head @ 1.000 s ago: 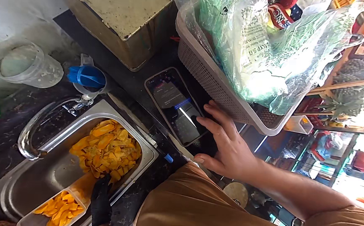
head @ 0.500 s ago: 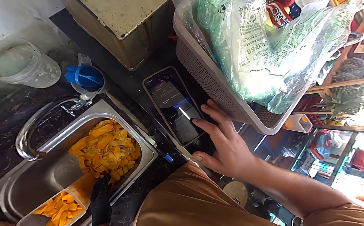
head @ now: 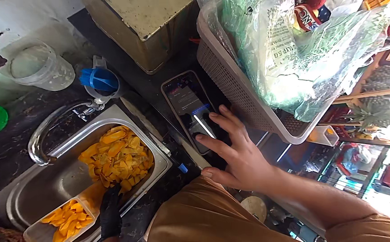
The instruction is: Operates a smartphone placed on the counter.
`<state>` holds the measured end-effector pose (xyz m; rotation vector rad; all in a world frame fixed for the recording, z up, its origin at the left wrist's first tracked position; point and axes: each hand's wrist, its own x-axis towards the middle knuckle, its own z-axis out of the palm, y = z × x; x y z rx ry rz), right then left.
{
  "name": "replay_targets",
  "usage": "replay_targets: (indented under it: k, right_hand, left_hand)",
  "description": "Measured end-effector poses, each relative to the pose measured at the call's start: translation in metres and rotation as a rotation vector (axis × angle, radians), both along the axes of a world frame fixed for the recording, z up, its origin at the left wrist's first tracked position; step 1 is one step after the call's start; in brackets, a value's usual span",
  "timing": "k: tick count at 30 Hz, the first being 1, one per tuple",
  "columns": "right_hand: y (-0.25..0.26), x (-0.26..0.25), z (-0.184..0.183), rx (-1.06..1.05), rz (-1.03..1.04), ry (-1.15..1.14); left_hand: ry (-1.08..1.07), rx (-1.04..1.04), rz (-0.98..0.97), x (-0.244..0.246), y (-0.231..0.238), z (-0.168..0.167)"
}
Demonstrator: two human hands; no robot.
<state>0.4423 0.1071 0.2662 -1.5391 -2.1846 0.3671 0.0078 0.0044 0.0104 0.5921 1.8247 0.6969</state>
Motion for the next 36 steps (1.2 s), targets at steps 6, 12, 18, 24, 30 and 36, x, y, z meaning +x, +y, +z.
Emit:
replay_targets:
  k: [6,12,18,24,30,36]
  right_hand:
    - [-0.011,0.015,-0.001,0.021,-0.045,0.044]
    - [-0.012,0.016,-0.003,0.018,-0.092,0.058]
    - [-0.011,0.013,-0.003,-0.01,-0.109,0.022]
    - [-0.005,0.008,0.0,0.001,-0.074,0.021]
    - [-0.001,0.002,0.0,0.006,-0.012,-0.011]
    - [-0.002,0.004,0.001,-0.013,-0.118,0.0]
  left_hand:
    - [0.022,0.004,-0.033,-0.001,0.002,-0.003]
    - [0.029,-0.003,-0.033,0.001,0.003,-0.002]
    - [0.012,-0.007,-0.031,-0.001,0.001,-0.002]
    - [0.0,0.009,-0.008,0.0,0.002,-0.002]
    - [-0.014,0.008,0.007,0.0,0.001,-0.002]
    - [0.001,-0.028,0.035,0.021,0.014,0.027]
